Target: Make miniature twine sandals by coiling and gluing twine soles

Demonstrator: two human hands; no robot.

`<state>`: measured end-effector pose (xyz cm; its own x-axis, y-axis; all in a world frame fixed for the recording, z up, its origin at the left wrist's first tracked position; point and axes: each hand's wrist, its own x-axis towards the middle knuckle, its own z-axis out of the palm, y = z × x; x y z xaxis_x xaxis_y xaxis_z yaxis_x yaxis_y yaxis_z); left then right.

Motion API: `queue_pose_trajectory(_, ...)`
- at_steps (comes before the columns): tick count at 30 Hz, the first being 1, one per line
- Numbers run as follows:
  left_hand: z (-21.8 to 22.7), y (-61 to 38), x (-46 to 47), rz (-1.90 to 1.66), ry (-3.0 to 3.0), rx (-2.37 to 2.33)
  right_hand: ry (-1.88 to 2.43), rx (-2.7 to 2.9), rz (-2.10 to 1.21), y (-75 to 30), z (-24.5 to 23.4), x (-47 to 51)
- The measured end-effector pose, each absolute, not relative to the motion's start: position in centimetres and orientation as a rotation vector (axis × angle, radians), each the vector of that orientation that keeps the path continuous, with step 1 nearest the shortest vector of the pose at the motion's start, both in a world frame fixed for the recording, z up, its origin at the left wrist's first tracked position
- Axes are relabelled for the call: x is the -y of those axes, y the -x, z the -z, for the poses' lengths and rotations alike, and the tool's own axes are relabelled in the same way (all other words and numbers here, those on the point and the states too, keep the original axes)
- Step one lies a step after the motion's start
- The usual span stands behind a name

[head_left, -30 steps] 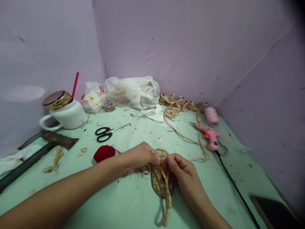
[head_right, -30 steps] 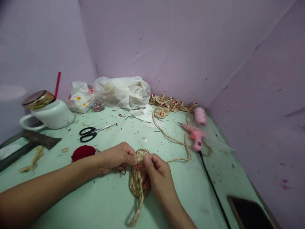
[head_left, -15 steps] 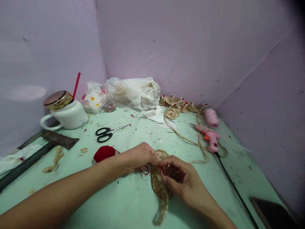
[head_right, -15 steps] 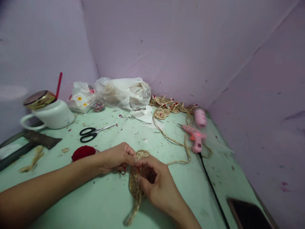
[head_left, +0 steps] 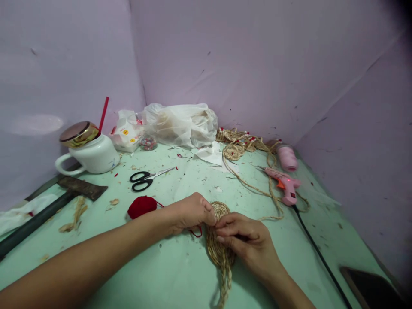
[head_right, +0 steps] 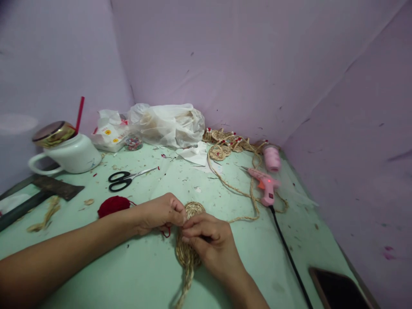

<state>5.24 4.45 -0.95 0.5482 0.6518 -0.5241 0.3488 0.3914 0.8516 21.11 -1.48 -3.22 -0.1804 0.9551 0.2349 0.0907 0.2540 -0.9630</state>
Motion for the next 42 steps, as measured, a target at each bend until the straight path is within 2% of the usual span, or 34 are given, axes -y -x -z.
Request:
queue_pose_trajectory(4, 1.9, -5.4, -4.3, -0.259, -1.329, -1.013, 1.040, 1.642, -1.040, -21.3, 3.8, 1.7)
queue_pose_trajectory(7, 2.2, -5.5, -4.0, -0.276, -1.429, -1.015, 1.250, 1.560, -1.109, -21.1, 3.9, 1.8)
queue_pose_trajectory(11, 1.3, -5.1, -3.4, -0.287, -1.584, -1.070, 1.437, 1.305, -1.292, -20.6, 3.8, 1.7)
queue_pose_trajectory(17, -0.7, -3.8, -2.5, -0.097, -2.091, -1.346, 1.543, 1.287, -1.317, -20.5, 3.8, 1.4)
queue_pose_trajectory(22, -1.8, -4.3, -2.3, -0.092, -2.025, -1.228, 1.563, 1.448, -1.212, -20.7, 3.9, 1.4)
queue_pose_trajectory(28, -1.2, -5.8, -1.8, -0.181, -1.921, -1.058, 1.468, 1.694, -1.086, -21.2, 3.7, 1.7)
queue_pose_trajectory(31, -1.1, -5.6, -2.3, -0.162, -1.941, -1.070, 1.474, 1.596, -1.212, -21.2, 3.3, 1.6)
queue_pose_trajectory(35, -1.7, -4.8, -3.4, -0.029, -2.161, -1.315, 1.476, 1.252, -1.490, -21.1, 2.8, 1.2)
queue_pose_trajectory(38, -1.8, -4.9, -3.5, 0.014, -2.295, -1.415, 1.439, 1.139, -1.540, -21.0, 2.7, 1.0)
queue_pose_trajectory(42, -1.0, -5.7, -2.5, -0.115, -2.164, -1.386, 1.382, 1.093, -1.552, -21.0, 2.7, 1.1)
